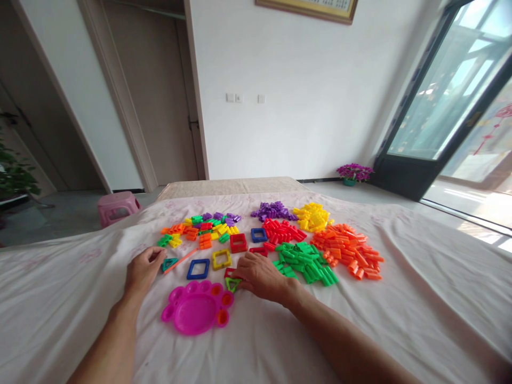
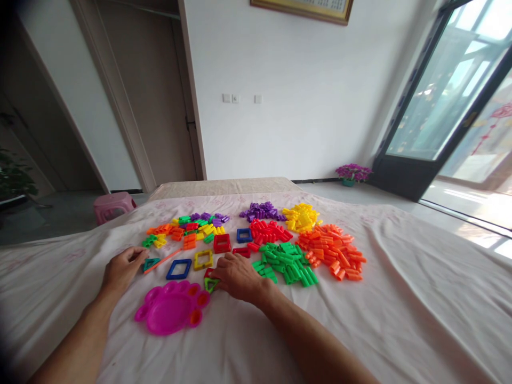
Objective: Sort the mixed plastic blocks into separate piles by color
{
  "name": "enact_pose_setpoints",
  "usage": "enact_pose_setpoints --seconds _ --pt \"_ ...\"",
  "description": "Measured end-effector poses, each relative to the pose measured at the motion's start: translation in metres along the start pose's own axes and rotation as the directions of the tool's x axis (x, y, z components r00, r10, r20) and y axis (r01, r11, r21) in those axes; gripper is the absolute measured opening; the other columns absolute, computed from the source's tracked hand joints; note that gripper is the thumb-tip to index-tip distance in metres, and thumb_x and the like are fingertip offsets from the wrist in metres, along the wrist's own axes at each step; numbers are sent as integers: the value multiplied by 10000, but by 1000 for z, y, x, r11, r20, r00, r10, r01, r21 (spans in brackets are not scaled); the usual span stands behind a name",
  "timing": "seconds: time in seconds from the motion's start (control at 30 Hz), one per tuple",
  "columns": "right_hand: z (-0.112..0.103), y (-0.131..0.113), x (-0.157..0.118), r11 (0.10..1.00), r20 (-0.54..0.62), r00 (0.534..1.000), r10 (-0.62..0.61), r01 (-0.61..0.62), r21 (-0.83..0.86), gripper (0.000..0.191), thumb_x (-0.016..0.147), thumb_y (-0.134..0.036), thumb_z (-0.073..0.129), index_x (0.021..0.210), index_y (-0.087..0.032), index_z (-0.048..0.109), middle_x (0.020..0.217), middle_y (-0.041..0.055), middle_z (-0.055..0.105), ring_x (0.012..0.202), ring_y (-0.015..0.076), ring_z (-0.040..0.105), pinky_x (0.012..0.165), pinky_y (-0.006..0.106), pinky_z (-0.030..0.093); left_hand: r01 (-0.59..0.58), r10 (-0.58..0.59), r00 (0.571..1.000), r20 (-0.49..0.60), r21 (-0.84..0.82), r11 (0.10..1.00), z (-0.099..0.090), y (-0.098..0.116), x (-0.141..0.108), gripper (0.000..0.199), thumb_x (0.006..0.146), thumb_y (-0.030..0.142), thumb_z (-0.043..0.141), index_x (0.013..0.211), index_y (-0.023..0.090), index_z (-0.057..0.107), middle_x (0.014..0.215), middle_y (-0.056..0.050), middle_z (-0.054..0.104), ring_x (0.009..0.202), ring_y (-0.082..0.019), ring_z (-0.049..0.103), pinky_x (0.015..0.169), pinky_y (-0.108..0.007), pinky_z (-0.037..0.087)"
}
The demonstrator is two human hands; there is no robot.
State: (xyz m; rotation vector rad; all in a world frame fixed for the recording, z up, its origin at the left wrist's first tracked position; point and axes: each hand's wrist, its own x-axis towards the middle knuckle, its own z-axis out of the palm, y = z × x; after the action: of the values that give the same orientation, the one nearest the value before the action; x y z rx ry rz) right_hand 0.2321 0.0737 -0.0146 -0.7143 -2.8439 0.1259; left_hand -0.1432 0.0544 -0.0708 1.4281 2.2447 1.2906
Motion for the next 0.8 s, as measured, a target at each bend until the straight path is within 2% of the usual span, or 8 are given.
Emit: enact_pose_setpoints --seconds 0.27,0.5,0.63,0.8 --pt "10 1 2 999 -35 999 -10 8 -53 232 1004 -382 569 1062 -198 698 974 48 661 906 180 561 763 282 401 3 -3 1000 -4 9 1000 0 1 0 359 785 536 588 879 212 710 831 -51 765 832 -253 698 740 -307 489" --pt "17 5 5 995 -93 991 95 -98 -22 233 1012 -252 530 860 -180 692 905 34 639 844 155 551 718 265 375 7 -7 1000 1 21 1000 -1 1 0 365 784 546 588 881 216 708 816 -46 759 814 -253 697 727 -310 484" --pt "16 2 2 994 -120 987 106 -105 16 183 988 -240 535 932 -194 703 933 35 643 878 159 561 756 271 382 4 -4 1000 3 25 1000 -1 0 0 352 791 531 589 883 214 711 828 -48 765 828 -250 701 733 -306 484" --pt "12 -3 -1 992 -115 986 123 -123 12 127 864 -212 636 971 -203 704 997 48 652 949 189 561 793 291 393 -5 4 1000 2 31 1000 0 0 0 346 788 524 592 882 215 716 841 -47 769 833 -248 702 737 -302 487"
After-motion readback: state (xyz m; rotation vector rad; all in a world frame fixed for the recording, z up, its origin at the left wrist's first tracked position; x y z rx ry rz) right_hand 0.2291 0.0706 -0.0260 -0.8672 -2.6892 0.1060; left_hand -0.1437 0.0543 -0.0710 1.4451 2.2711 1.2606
